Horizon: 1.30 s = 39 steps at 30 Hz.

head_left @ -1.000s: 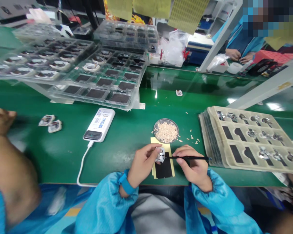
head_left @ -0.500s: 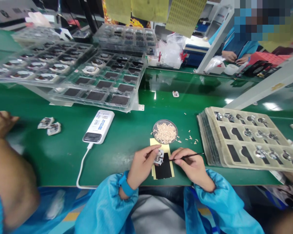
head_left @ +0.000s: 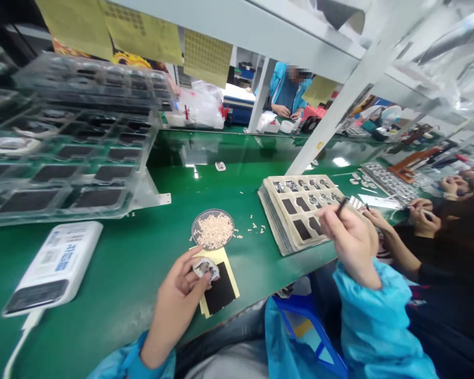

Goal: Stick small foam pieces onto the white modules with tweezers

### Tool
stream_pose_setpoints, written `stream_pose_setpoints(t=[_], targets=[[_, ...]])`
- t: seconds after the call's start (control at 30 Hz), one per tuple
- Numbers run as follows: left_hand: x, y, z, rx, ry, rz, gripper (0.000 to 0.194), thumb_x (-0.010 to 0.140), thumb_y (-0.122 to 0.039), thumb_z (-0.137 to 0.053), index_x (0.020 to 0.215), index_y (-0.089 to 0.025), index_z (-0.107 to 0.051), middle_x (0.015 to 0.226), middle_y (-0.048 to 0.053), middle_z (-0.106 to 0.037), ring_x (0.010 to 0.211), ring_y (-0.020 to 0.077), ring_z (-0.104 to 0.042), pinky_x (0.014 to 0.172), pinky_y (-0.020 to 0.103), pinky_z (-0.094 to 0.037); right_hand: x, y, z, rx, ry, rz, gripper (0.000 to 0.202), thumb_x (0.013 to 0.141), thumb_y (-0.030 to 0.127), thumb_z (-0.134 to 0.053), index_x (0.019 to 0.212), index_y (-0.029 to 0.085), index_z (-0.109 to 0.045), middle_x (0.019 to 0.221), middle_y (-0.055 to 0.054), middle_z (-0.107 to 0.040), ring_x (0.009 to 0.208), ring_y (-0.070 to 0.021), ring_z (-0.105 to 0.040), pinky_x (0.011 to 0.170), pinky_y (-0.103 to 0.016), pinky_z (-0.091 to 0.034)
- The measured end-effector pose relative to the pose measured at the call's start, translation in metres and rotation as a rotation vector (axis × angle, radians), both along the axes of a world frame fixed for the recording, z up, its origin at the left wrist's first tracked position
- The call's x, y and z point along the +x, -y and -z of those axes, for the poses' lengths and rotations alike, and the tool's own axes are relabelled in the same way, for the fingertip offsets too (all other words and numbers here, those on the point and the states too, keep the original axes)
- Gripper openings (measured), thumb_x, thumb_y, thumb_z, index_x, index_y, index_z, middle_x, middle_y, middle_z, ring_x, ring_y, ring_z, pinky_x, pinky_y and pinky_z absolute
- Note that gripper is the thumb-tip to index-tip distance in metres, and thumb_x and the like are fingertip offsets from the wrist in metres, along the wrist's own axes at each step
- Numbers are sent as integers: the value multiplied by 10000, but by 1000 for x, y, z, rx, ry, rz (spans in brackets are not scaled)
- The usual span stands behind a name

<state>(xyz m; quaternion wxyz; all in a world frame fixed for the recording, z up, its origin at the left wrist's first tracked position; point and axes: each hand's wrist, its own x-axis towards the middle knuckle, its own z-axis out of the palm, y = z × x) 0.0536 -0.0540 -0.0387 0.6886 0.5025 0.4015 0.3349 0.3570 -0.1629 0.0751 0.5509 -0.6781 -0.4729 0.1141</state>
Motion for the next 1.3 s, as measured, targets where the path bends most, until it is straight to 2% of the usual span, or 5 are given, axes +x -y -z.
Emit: stream_pose_setpoints(t=[0.17, 0.53, 0.83, 1.07, 1.3], targets=[[0, 0, 5, 13, -92, 119, 426, 803, -431, -736, 1091, -145, -608, 916, 56, -686, 828, 192, -710, 775, 274, -595, 60, -54, 2, -488, 514, 193, 268, 893, 399, -598, 1002, 190, -727, 750, -44, -677, 676, -195, -603, 638, -301, -424], [-3, 0, -2, -23, -73, 89, 436, 795, -490, -721, 1012, -121, -638, 742, 40, -663, 497, 119, -605, 385, 169, -357, 110, -123, -5, -652, 640, 64, 172, 737, 247, -732, 878, 147, -734, 814, -84, -729, 725, -219, -649, 670, -300, -456], [1, 3, -4, -4, -78, 107, 411, 795, -491, -722, 974, -121, -714, 788, 71, -698, 581, 128, -594, 525, 221, -500, -7, -50, -21, -176, 9, -101, 269, 792, 393, -761, 946, 173, -749, 921, -78, -739, 842, -216, -690, 772, -343, -559], [-7, 7, -8, -45, -27, 33, 508, 926, -527, -551, 1186, -111, -684, 679, 59, -648, 563, 118, -539, 468, 188, -344, -102, -31, 37, -369, -251, -539, 219, 819, 382, -743, 809, 164, -762, 740, -52, -723, 665, -159, -652, 596, -256, -516], [-13, 15, -13, 41, -83, -50, 487, 952, -517, -508, 1202, -150, -707, 736, 42, -620, 614, 115, -458, 574, 222, -395, -129, -47, 84, -470, -439, -531, 317, 784, 445, -758, 721, 139, -704, 631, -21, -661, 565, -116, -545, 544, -227, -414]])
